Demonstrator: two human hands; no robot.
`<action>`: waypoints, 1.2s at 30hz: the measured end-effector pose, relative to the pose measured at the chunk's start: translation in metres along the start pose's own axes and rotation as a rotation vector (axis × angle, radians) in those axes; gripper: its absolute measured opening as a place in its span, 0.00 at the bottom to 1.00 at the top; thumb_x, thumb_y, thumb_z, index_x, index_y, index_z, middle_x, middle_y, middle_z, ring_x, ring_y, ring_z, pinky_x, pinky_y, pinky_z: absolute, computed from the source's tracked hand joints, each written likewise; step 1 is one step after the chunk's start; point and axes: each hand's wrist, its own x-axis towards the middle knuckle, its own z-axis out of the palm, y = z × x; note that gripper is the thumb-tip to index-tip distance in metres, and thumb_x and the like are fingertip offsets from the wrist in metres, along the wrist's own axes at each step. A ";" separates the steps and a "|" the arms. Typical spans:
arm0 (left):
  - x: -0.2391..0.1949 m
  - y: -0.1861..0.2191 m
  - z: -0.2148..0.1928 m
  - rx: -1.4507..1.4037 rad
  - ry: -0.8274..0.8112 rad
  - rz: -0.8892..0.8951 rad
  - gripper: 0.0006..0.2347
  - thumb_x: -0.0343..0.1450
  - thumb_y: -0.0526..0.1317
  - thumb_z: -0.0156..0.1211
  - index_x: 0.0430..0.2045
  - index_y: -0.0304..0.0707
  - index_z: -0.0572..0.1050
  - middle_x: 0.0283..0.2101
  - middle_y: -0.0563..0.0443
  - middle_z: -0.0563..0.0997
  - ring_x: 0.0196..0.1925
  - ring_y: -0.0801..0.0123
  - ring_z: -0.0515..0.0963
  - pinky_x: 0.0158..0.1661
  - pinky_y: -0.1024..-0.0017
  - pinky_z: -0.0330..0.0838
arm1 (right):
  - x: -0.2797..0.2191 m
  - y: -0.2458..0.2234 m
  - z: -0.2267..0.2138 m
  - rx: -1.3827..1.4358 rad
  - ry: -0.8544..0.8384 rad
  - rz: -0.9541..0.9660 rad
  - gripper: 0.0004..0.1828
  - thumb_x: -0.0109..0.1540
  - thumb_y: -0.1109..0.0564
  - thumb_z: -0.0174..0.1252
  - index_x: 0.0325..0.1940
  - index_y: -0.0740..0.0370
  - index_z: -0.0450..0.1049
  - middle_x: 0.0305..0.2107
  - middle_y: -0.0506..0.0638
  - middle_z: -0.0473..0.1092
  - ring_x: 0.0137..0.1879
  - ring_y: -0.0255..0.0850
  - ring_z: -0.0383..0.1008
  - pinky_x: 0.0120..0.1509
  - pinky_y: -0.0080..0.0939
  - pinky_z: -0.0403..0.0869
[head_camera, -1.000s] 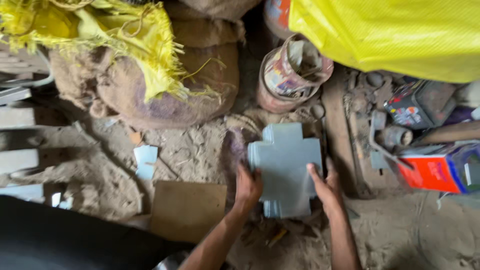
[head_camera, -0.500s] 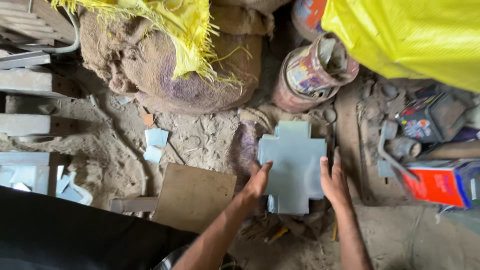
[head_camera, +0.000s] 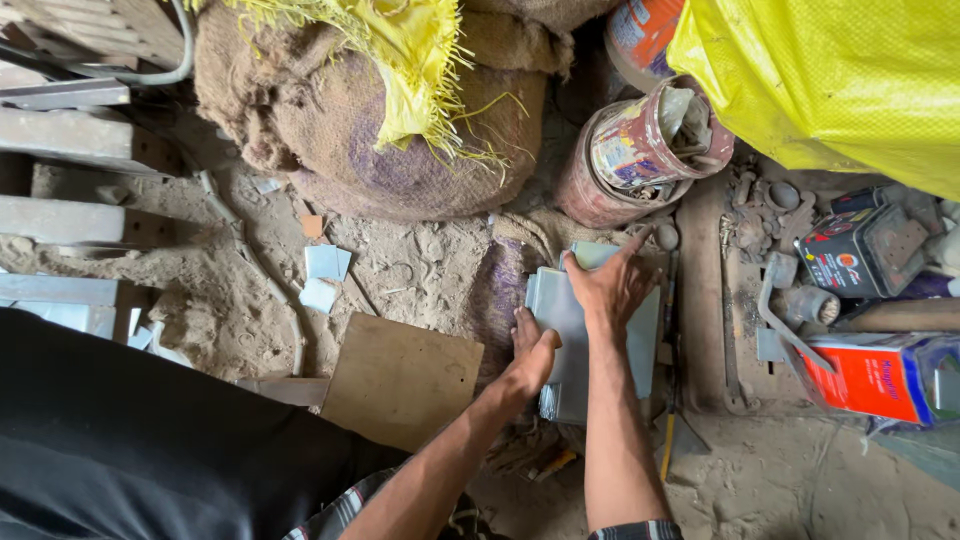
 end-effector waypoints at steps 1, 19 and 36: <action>-0.005 0.002 -0.001 -0.010 -0.007 -0.012 0.41 0.69 0.50 0.42 0.73 0.36 0.27 0.79 0.45 0.24 0.80 0.51 0.25 0.74 0.55 0.30 | 0.001 0.004 0.001 -0.006 -0.001 0.006 0.75 0.51 0.30 0.71 0.83 0.65 0.32 0.62 0.73 0.66 0.72 0.67 0.61 0.85 0.65 0.45; -0.029 0.056 -0.002 0.491 0.405 0.689 0.38 0.75 0.49 0.43 0.73 0.20 0.35 0.78 0.23 0.32 0.81 0.38 0.33 0.75 0.48 0.31 | -0.166 0.182 -0.012 1.709 0.071 1.358 0.45 0.67 0.26 0.32 0.74 0.62 0.59 0.66 0.57 0.62 0.64 0.48 0.66 0.75 0.53 0.61; 0.109 0.081 0.035 1.285 0.230 0.729 0.13 0.76 0.36 0.50 0.54 0.34 0.75 0.53 0.43 0.80 0.59 0.56 0.76 0.61 0.60 0.68 | -0.125 0.077 -0.002 1.863 -0.256 1.450 0.36 0.66 0.32 0.37 0.69 0.55 0.66 0.62 0.51 0.66 0.65 0.47 0.63 0.70 0.53 0.59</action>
